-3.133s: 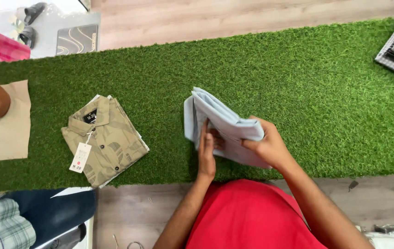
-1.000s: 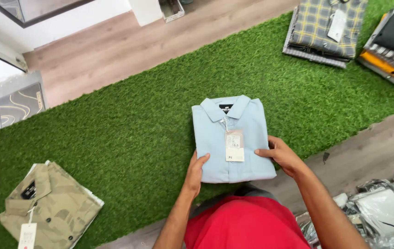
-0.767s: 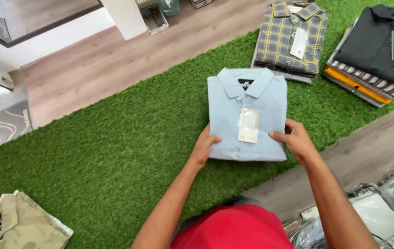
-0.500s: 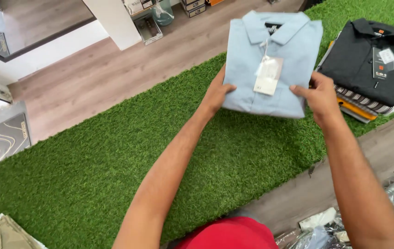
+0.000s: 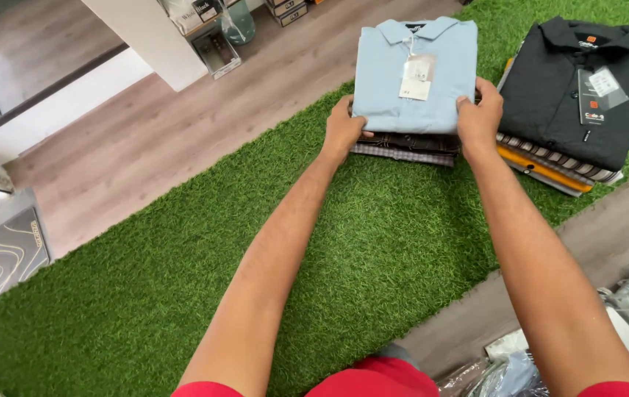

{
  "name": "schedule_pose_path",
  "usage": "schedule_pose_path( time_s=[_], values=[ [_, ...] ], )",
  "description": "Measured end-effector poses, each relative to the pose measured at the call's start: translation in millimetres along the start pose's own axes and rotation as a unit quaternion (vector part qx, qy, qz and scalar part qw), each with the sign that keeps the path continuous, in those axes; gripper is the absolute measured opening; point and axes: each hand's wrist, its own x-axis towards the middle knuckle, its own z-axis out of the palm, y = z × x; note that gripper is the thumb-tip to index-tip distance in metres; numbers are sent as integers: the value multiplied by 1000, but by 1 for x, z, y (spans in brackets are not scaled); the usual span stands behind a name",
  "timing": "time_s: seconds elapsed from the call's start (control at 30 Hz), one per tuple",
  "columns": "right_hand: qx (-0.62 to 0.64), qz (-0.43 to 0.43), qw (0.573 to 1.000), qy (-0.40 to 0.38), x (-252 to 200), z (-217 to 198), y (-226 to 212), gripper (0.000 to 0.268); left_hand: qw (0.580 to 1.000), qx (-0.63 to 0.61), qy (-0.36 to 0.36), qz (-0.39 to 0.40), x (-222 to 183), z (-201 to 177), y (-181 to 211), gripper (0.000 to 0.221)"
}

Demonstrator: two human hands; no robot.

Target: Folding various shirts on a display counter in a clothing store.

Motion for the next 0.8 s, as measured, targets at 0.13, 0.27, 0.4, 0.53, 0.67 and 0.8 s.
schedule_pose_path(
  time_s=[0.13, 0.27, 0.4, 0.53, 0.67, 0.8],
  values=[
    [-114, 49, 992, 4, -14, 8, 8, 41, 981, 169, 56, 76, -2, 1, -42, 59],
    [-176, -52, 983, -7, -88, 12, -12, 65, 970, 240, 43, 2, -83, -22, -35, 53],
    [-187, -135, 961, -149, -214, 0, -37, 61, 969, 203, -98, -103, -225, -61, -71, 31],
    [-126, -115, 957, -235, -314, -12, -46, 49, 992, 46, 10, -116, -361, -128, -124, 33],
    [-76, -89, 940, -320, -363, 7, -69, 33, 950, -88, 265, -139, -469, -191, -126, 31],
    [-46, -85, 870, -484, -383, 53, -114, 25, 814, -204, 542, -46, -550, -237, -124, 28]
  ],
)
